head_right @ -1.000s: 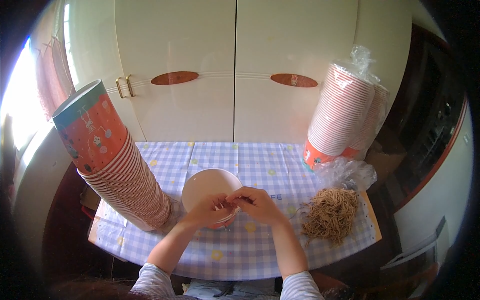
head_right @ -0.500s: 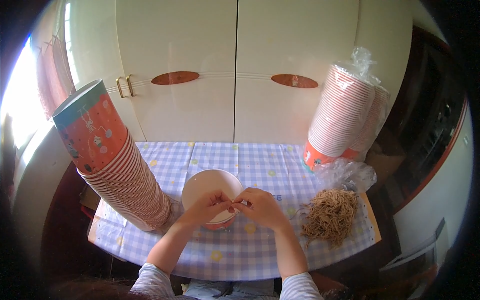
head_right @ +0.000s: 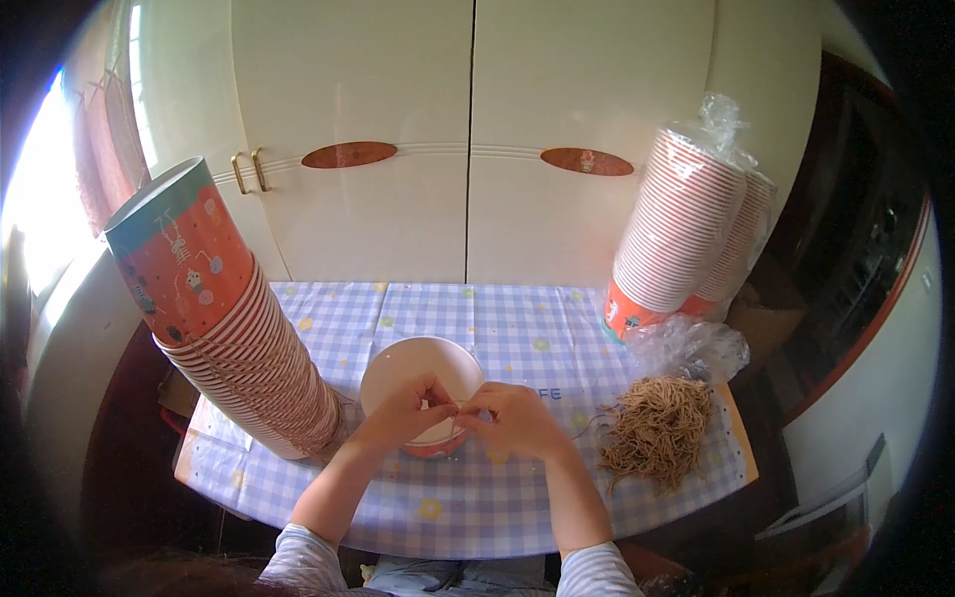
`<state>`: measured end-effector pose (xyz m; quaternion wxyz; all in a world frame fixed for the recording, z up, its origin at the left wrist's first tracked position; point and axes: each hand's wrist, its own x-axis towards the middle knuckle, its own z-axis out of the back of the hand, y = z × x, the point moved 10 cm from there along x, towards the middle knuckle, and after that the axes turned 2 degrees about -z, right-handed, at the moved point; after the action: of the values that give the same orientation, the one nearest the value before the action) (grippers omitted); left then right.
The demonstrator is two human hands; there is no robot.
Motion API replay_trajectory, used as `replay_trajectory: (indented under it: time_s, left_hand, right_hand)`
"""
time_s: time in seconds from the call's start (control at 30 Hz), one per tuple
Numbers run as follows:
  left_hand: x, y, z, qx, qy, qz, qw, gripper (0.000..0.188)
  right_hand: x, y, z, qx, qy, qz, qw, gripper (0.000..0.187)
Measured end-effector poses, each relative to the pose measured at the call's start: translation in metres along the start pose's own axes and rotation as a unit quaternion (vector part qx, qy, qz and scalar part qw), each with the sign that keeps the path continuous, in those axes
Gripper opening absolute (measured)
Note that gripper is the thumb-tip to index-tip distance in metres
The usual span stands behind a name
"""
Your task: Assembling nested paper buckets and securing them with rubber bands.
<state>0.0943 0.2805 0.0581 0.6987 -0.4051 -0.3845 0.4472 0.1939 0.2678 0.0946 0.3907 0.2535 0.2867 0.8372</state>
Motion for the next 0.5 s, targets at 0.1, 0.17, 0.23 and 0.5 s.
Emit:
replay_trajectory:
  time_s: [0.1,0.17,0.23,0.5]
  left_hand:
    - [-0.001,-0.001,-0.001,-0.008,0.002,0.000,1.000,0.018]
    - [-0.001,-0.003,-0.001,-0.003,-0.002,-0.003,1.000,0.018]
    - [-0.001,-0.002,0.000,0.004,-0.007,-0.005,1.000,0.019]
    - [0.000,0.005,0.000,-0.008,-0.014,0.050,0.999,0.025]
  right_hand:
    - [0.002,-0.013,0.009,0.048,-0.039,-0.066,0.996,0.018]
    - [0.005,-0.011,0.006,0.054,-0.042,-0.035,0.997,0.019]
    - [0.006,-0.010,0.004,0.030,-0.055,-0.023,0.998,0.018]
    - [0.003,0.000,0.005,-0.084,-0.077,-0.008,0.993,0.013]
